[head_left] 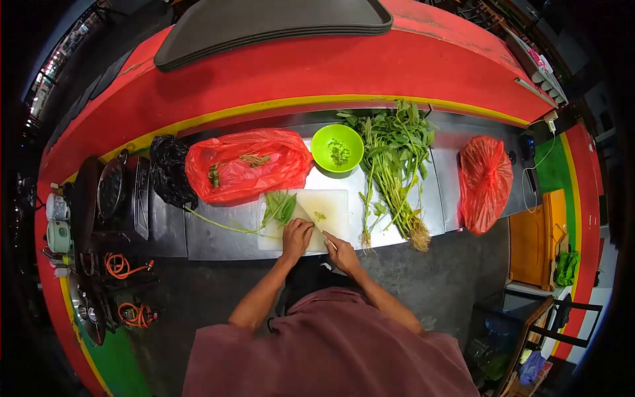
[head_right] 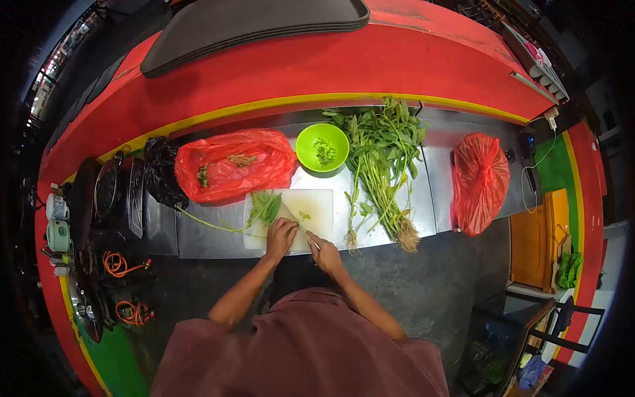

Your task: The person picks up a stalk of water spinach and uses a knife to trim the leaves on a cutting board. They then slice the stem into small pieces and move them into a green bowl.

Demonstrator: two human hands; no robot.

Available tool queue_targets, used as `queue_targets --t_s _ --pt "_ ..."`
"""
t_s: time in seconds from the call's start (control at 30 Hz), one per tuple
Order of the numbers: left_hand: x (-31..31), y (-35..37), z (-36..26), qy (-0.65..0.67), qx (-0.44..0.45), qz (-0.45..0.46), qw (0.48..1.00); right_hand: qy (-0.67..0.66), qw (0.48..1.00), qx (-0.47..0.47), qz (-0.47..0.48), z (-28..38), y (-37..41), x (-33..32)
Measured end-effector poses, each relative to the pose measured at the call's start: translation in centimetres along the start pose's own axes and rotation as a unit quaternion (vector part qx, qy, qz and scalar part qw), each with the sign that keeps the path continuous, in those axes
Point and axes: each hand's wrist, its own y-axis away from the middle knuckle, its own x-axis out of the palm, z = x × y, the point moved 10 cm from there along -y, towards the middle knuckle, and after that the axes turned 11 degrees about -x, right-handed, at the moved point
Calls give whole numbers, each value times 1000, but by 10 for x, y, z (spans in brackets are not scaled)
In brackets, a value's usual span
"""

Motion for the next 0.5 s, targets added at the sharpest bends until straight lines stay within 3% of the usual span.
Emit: queue_targets --t_s 0.3,0.5 --pt "0 1 2 5 7 1 1000 -19 998 47 34 1 -10 1" --pt "-1 -1 2 -5 -15 9 1000 -12 999 -29 -21 3 -6 0"
